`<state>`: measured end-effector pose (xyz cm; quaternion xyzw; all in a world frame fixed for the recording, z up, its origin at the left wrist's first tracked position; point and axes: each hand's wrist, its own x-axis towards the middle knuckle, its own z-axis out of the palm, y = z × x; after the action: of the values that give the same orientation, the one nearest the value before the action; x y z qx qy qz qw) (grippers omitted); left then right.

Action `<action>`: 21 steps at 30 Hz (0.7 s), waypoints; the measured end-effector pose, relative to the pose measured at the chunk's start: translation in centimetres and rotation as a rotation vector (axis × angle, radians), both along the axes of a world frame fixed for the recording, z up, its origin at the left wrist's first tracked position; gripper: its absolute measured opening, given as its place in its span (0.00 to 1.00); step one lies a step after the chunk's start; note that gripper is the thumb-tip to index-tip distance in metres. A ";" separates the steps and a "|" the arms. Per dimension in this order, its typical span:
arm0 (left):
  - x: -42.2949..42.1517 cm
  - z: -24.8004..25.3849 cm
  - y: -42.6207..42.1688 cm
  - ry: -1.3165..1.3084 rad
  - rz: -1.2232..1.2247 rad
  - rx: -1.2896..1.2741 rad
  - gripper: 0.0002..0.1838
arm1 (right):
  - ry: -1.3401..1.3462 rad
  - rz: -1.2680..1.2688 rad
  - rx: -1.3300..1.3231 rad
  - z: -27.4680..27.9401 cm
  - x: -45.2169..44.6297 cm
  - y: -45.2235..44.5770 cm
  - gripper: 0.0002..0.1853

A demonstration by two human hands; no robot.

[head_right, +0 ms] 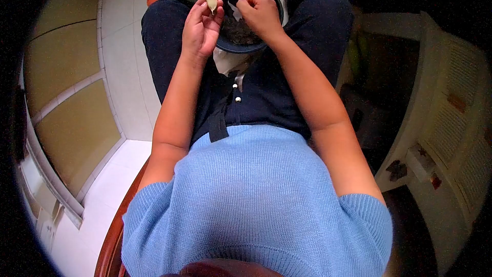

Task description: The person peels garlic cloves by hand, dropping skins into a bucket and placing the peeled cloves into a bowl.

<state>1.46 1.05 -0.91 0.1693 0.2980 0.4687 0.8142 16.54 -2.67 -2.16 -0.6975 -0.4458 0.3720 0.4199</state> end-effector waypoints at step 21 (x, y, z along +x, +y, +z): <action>0.5 0.6 -0.9 0.677 -0.202 0.502 0.15 | 0.191 0.085 0.252 0.0 -0.9 -0.3 0.08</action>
<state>1.97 0.11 -0.34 0.5346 0.4070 0.3625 0.6458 15.66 -3.01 -2.18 -0.5813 -0.4760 0.3952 0.5285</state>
